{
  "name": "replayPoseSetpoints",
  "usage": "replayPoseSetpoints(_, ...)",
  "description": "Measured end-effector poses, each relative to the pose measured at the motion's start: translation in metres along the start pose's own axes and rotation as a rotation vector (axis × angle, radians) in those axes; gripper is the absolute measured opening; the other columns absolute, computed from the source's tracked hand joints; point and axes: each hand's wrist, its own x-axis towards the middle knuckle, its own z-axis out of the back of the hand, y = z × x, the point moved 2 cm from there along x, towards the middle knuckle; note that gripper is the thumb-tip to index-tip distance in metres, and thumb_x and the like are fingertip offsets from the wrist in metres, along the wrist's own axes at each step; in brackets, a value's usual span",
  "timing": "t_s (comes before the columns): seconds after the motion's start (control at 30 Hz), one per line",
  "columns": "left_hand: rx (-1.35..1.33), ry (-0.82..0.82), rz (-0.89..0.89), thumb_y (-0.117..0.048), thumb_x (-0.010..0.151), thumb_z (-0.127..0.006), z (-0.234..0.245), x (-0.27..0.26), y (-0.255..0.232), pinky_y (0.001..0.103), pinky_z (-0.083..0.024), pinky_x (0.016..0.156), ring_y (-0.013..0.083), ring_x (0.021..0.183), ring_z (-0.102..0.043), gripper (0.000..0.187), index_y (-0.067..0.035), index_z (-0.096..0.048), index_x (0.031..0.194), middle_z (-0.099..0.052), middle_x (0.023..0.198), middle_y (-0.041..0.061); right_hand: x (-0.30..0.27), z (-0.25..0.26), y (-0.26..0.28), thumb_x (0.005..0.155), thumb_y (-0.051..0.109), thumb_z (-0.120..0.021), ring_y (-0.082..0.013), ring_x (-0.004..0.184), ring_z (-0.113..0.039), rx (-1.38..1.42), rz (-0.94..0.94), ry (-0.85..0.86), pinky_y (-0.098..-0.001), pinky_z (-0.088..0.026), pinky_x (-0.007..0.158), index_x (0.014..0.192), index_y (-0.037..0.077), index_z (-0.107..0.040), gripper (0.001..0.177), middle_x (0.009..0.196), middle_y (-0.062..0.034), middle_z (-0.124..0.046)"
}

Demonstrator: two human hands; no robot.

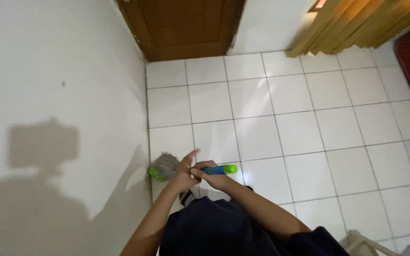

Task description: The person mops a tiled entryway floor using a string mop with a blue handle and green accents. They move the mop back and forth across the tiles near a wooden door and a window with yellow curtains.

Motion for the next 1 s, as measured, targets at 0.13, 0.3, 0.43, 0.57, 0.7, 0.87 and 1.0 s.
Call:
replayPoseSetpoints(0.13, -0.014, 0.064, 0.087, -0.027, 0.095, -0.104, -0.086, 0.024, 0.092, 0.07, -0.065, 0.113, 0.063, 0.128, -0.082, 0.052, 0.0, -0.089, 0.137, -0.091, 0.128, 0.034, -0.052, 0.046, -0.012, 0.12, 0.051, -0.085, -0.0374, 0.118, -0.085, -0.169, -0.357, -0.216, -0.0574, -0.064, 0.115, 0.136, -0.001, -0.087, 0.054, 0.119, -0.0276, -0.087)
replayPoseSetpoints(0.3, 0.241, 0.125, 0.147, -0.046, 0.1, -0.102, -0.177, 0.063, 0.11, 0.05, -0.065, 0.088, 0.0356, 0.096, -0.087, 0.029, -0.02, -0.09, 0.105, -0.088, 0.093, 0.008, -0.122, 0.135, 0.004, 0.112, 0.013, -0.099, -0.0232, 0.077, -0.072, 0.061, 0.059, -0.478, -0.0384, -0.064, 0.077, 0.079, 0.007, -0.072, 0.043, 0.078, -0.012, -0.078)
replayPoseSetpoints(0.43, 0.24, 0.172, 0.086, -0.046, 0.094, -0.102, -0.276, 0.118, 0.077, 0.048, -0.069, 0.088, 0.0375, 0.101, -0.091, 0.025, -0.025, -0.093, 0.101, -0.091, 0.093, 0.006, -0.196, 0.217, 0.049, 0.116, 0.012, -0.093, -0.0242, 0.08, -0.076, 0.164, 0.183, -0.637, -0.0419, -0.066, 0.08, 0.08, 0.009, -0.066, 0.045, 0.085, -0.0121, -0.08)
replayPoseSetpoints(0.57, 0.383, 0.348, 0.071, -0.048, 0.098, -0.091, -0.356, 0.157, 0.043, 0.053, -0.072, 0.1, 0.0426, 0.114, -0.092, 0.029, -0.021, -0.095, 0.109, -0.093, 0.104, 0.012, -0.274, 0.306, 0.098, 0.123, 0.014, -0.078, -0.0234, 0.064, -0.06, 0.262, 0.54, -0.66, -0.0503, -0.063, 0.086, 0.092, 0.016, -0.052, 0.041, 0.069, -0.0035, -0.049)
replayPoseSetpoints(0.7, 0.312, 0.384, 0.071, -0.043, 0.099, -0.089, -0.41, 0.167, -0.006, 0.052, -0.073, 0.1, 0.0444, 0.116, -0.092, 0.028, -0.021, -0.097, 0.113, -0.094, 0.106, 0.014, -0.321, 0.364, 0.103, 0.13, 0.04, -0.067, -0.0172, 0.045, -0.039, 0.258, 0.581, -0.638, -0.0451, -0.057, 0.069, 0.082, 0.025, -0.04, 0.057, 0.053, 0.0051, -0.032)
replayPoseSetpoints(0.87, 0.275, 0.285, 0.076, -0.033, 0.099, -0.091, -0.409, 0.162, 0.051, 0.06, -0.073, 0.104, 0.0512, 0.118, -0.09, 0.027, -0.013, -0.096, 0.117, -0.092, 0.11, 0.025, -0.278, 0.329, 0.073, 0.108, 0.009, -0.081, -0.0114, 0.052, -0.046, 0.407, 0.572, -0.764, -0.0328, -0.042, 0.056, 0.083, 0.019, -0.053, 0.038, 0.064, 0.005, -0.043)
replayPoseSetpoints(1.0, 0.374, 0.208, 0.249, -0.036, 0.097, -0.089, -0.353, 0.149, 0.106, 0.058, -0.072, 0.102, 0.0455, 0.113, -0.091, 0.023, -0.019, -0.096, 0.109, -0.091, 0.104, 0.015, -0.221, 0.278, 0.051, 0.096, -0.008, -0.08, -0.0183, 0.061, -0.048, 0.424, 0.387, -0.839, -0.0369, -0.041, 0.06, 0.075, 0.01, -0.06, 0.034, 0.069, -0.0035, -0.048)
